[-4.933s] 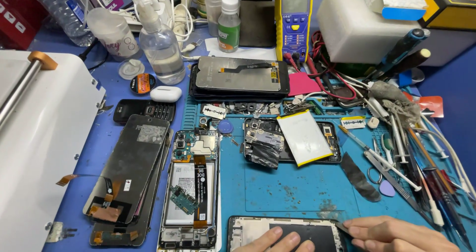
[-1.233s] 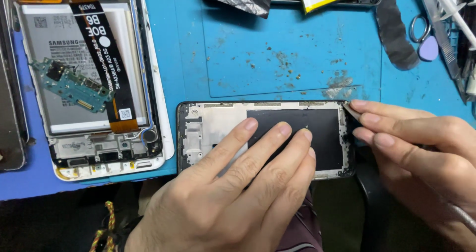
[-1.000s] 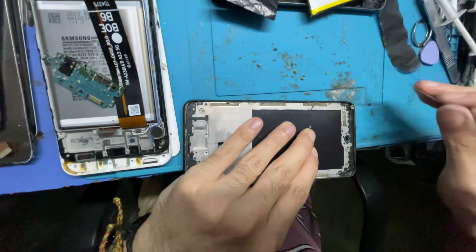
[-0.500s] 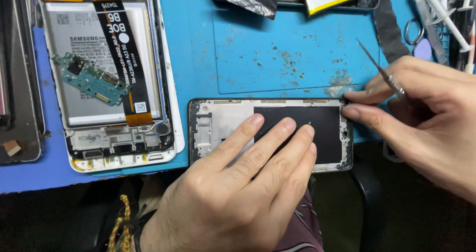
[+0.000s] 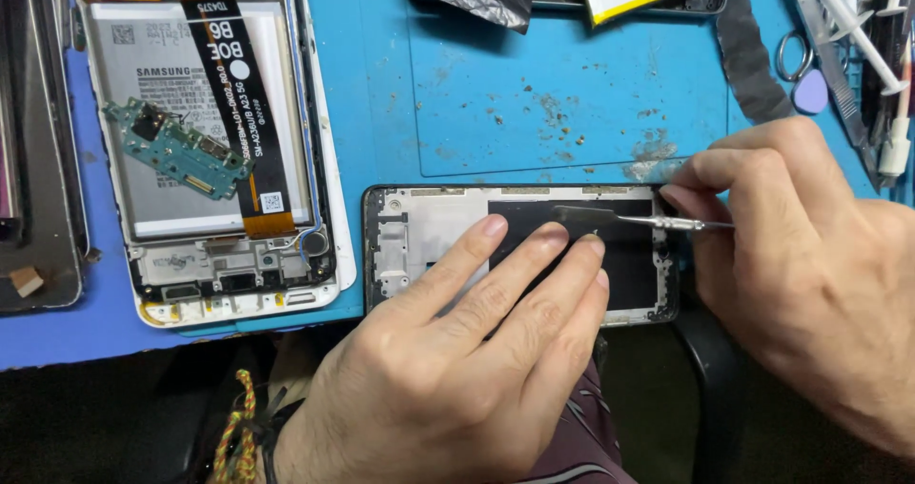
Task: The person uses a metal prying tool to carefully separate the screen assembly from the smartphone's frame. They work along the edges of the device, lifting the display to detach it from the chassis.
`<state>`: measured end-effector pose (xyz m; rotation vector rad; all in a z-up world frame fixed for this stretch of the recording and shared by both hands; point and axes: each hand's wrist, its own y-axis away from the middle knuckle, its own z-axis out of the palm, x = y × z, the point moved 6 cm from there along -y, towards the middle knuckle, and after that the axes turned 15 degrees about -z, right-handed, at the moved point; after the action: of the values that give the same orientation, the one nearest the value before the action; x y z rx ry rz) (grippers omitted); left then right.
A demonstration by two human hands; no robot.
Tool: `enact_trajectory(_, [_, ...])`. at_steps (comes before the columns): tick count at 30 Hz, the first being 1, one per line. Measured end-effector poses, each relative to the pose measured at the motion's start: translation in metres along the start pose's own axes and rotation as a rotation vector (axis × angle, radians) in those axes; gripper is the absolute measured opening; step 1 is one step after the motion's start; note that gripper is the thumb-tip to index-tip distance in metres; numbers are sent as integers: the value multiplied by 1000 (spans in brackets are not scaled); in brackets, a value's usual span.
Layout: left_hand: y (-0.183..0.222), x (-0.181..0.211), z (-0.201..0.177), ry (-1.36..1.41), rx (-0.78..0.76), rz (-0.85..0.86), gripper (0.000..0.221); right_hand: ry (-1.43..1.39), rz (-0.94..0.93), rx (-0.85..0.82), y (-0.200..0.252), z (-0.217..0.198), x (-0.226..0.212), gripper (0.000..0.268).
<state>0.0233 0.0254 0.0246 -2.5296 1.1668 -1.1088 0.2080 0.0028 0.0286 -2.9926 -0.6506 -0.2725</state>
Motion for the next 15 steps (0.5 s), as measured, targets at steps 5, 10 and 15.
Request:
enact_trajectory(5, [-1,0,1,27,-18,-1,22,-616,290,81,14,15,26,10])
enact_trajectory(10, [-1,-2,2,23,-18,1,20,-810,527,104,69,45,65,37])
enact_trajectory(15, [-4,1,3,1,-60,7,24,-638,633,29,139,96,116,24])
